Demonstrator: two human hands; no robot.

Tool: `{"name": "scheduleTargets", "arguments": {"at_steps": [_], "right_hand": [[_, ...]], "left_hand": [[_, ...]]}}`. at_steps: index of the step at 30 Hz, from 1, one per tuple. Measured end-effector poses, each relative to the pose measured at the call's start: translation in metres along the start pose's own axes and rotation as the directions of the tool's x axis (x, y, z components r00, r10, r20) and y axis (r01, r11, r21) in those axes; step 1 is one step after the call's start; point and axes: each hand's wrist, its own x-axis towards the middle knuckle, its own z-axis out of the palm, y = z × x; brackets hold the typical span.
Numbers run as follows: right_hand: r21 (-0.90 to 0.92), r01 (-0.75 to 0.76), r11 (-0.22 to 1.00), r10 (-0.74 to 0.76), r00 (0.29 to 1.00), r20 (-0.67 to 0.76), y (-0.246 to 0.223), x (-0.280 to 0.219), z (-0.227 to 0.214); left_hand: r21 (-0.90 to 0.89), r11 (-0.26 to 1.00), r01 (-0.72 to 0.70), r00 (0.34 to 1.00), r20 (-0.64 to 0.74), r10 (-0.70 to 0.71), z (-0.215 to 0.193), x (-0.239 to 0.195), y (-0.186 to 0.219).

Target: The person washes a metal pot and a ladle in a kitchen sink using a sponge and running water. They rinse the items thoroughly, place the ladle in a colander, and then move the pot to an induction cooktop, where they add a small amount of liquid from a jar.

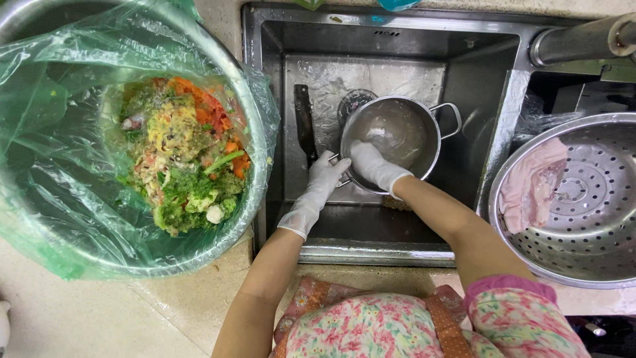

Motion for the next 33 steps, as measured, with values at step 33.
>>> {"name": "scheduleTargets", "arguments": {"at_steps": [33], "right_hand": [[0.166,-0.11,0.98,0.069,0.97,0.234,-0.016,-0.055,-0.024]], "left_hand": [[-0.067,0.995,0.068,0.996,0.067,-0.063,-0.006,-0.014,0.013]]}}
